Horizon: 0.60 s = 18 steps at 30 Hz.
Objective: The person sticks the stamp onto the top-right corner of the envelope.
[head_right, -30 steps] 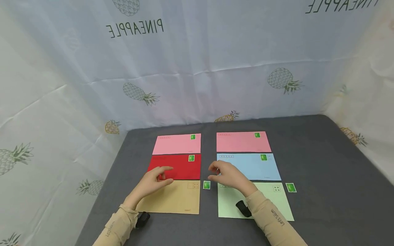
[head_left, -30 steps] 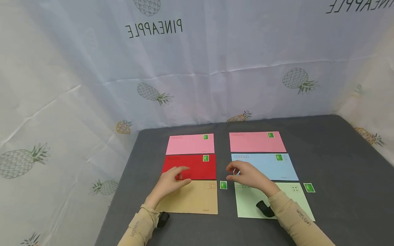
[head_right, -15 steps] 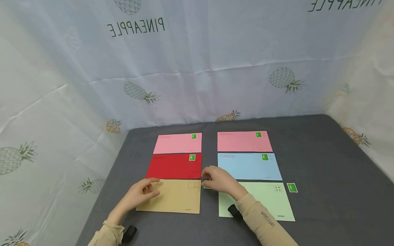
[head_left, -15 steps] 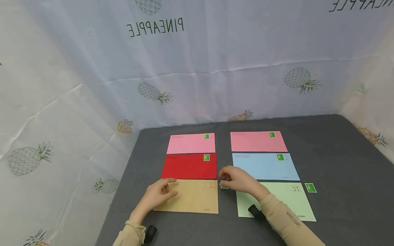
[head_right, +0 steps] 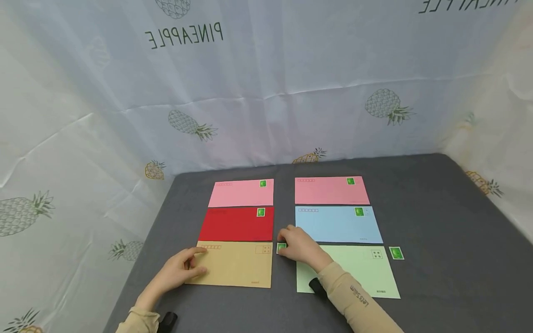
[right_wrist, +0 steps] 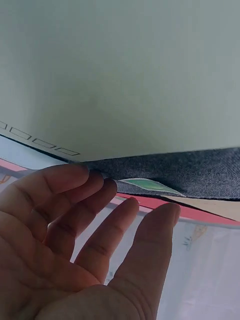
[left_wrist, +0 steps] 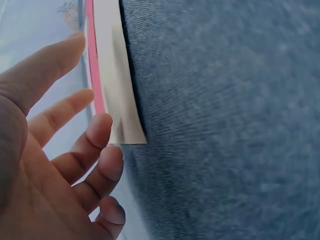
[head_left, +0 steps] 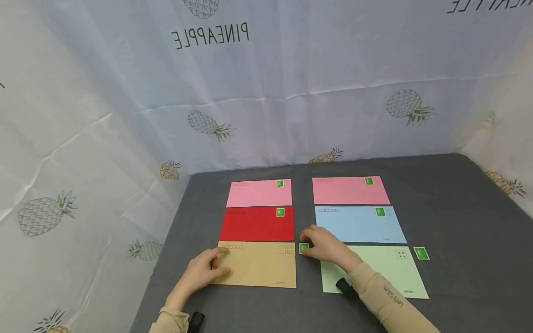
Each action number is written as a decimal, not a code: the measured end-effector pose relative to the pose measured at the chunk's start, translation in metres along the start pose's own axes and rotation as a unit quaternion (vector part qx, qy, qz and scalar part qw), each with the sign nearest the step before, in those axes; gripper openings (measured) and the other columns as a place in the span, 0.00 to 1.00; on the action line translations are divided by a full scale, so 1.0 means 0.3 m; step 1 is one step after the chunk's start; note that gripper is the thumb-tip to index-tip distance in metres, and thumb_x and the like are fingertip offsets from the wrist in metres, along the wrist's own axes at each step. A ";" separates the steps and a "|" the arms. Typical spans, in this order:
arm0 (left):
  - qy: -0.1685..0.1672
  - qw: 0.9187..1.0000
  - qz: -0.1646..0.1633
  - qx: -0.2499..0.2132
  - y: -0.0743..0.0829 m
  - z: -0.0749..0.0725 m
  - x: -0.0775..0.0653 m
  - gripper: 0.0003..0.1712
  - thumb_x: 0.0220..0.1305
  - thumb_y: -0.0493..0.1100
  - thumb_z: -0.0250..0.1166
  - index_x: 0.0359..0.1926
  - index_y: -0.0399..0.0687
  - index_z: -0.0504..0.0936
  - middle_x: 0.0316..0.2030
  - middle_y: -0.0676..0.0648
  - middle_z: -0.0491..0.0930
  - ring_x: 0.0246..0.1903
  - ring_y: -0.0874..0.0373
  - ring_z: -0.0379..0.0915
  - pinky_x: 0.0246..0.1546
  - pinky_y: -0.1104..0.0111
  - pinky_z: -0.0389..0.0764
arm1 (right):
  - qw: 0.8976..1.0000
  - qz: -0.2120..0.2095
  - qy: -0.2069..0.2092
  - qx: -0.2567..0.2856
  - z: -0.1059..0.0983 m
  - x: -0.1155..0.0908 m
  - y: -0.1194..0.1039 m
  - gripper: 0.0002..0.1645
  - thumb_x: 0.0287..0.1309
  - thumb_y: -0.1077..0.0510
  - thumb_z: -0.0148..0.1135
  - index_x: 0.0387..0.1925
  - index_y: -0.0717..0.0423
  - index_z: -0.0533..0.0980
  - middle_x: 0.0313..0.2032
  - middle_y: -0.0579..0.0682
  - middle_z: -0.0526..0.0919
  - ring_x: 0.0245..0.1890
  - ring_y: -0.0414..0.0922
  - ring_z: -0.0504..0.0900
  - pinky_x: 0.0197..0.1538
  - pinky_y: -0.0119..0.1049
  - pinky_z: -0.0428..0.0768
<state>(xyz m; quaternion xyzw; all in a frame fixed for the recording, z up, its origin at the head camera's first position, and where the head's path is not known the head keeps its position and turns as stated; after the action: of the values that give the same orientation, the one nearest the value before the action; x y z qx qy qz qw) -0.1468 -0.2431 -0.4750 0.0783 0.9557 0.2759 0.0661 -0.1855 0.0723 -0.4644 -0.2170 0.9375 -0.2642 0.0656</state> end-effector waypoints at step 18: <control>-0.007 1.000 -0.009 0.007 -0.011 0.019 0.007 0.28 0.43 0.52 0.73 0.49 0.58 0.79 0.23 0.56 0.65 0.23 0.68 0.57 0.26 0.72 0.57 | 0.999 0.026 0.015 -0.020 0.025 0.004 -0.001 0.11 0.43 0.67 0.67 0.33 0.59 0.77 0.27 0.48 0.73 0.26 0.41 0.67 0.33 0.36 0.71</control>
<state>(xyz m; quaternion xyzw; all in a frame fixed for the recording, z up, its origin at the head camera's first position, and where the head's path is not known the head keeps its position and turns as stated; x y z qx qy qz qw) -0.1481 -0.2423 -0.4817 0.0720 0.9579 0.2679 0.0744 -0.1849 0.0681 -0.4706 -0.1898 0.9489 -0.2464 0.0540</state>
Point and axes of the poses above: each hand's wrist, its own x-axis towards the middle knuckle, its own z-axis out of the palm, y = z × x, the point moved 4 cm from there along x, towards the middle knuckle
